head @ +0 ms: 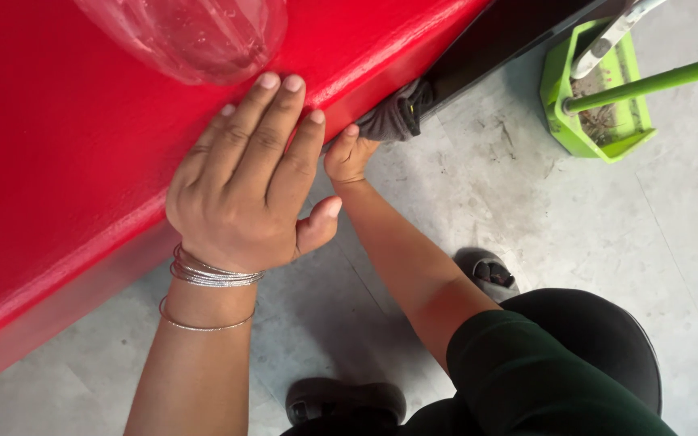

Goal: The person wipes a red surface with a cloth, repeatedly spraying it with a spray bottle and scrubbing different areas. The person moves along the surface, cleaning edges and corners while maintaining contact with the cloth.

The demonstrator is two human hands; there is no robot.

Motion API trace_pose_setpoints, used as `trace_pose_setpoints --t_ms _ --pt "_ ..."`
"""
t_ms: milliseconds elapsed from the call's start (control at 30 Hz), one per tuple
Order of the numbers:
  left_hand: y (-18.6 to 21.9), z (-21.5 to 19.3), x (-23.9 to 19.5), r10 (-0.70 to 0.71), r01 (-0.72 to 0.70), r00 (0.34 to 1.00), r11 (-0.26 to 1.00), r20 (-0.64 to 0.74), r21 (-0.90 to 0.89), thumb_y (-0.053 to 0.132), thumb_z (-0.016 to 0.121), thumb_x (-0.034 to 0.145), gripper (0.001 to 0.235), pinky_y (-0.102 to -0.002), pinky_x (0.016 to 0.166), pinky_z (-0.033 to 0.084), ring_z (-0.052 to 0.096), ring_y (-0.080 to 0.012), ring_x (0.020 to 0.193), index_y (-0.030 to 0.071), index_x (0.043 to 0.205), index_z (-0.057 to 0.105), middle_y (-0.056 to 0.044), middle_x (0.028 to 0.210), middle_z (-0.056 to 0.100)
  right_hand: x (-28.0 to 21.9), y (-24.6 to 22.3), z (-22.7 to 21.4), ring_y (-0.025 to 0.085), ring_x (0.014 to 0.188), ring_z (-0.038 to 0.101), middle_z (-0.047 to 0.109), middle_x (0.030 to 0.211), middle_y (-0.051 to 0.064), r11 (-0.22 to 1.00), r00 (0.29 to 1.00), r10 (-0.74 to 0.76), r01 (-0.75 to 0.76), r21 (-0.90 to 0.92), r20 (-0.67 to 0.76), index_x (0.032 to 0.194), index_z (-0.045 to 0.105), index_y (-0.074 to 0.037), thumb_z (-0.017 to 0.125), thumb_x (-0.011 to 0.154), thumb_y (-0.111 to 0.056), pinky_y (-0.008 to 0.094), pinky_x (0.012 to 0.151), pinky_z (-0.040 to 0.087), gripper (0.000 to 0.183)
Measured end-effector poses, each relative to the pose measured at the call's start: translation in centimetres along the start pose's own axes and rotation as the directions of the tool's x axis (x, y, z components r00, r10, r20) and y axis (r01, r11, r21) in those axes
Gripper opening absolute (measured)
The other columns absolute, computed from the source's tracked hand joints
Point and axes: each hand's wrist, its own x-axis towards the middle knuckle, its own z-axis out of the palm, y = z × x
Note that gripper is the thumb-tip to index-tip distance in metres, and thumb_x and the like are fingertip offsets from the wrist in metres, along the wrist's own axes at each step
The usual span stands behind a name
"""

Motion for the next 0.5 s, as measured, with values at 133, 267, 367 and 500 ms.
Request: trace_pose_setpoints --t_ms 133,267,367,500 --pt "0.1 -0.1 0.0 -0.002 0.001 1.000 1.000 0.008 0.012 0.043 0.039 0.112 0.056 -0.045 0.104 0.059 0.067 -0.0295 0.129 0.003 0.121 0.078 -0.016 0.133 0.071 -1.0 0.9 0.3 0.039 0.155 0.033 0.035 0.163 0.023 0.995 0.997 0.073 -0.075 -0.069 -0.032 0.155 0.036 0.003 0.030 0.113 -0.049 0.047 0.130 0.021 0.067" --pt "0.1 -0.2 -0.1 -0.001 0.000 1.000 0.999 0.022 0.041 0.042 0.039 0.112 0.056 -0.044 0.105 0.058 0.067 -0.0289 0.129 0.003 0.121 0.078 -0.015 0.134 0.071 -1.1 1.2 0.5 0.039 0.149 0.039 0.040 0.159 0.025 0.966 0.961 0.255 -0.257 -0.003 -0.106 0.151 0.040 0.004 0.026 0.113 -0.051 0.047 0.125 0.028 0.068" --pt "0.1 -0.3 0.1 0.004 -0.005 1.000 0.999 0.021 0.051 0.041 0.039 0.111 0.055 -0.044 0.105 0.058 0.067 -0.0288 0.130 0.003 0.122 0.077 -0.015 0.135 0.071 -0.2 0.8 1.1 0.038 0.141 0.050 0.049 0.153 0.024 0.842 0.826 0.538 -0.517 0.156 -0.167 0.146 0.046 0.005 0.028 0.111 -0.055 0.047 0.118 0.039 0.072" --pt "0.4 -0.3 -0.1 -0.006 0.004 0.999 0.998 0.031 0.064 0.039 0.038 0.110 0.055 -0.043 0.106 0.057 0.065 -0.0288 0.132 0.003 0.126 0.075 -0.014 0.139 0.069 2.8 -0.7 0.9 0.034 0.133 0.052 0.049 0.149 0.018 0.257 0.379 0.925 -0.681 0.685 0.030 0.147 0.039 0.000 0.031 0.104 -0.059 0.046 0.110 0.045 0.074"
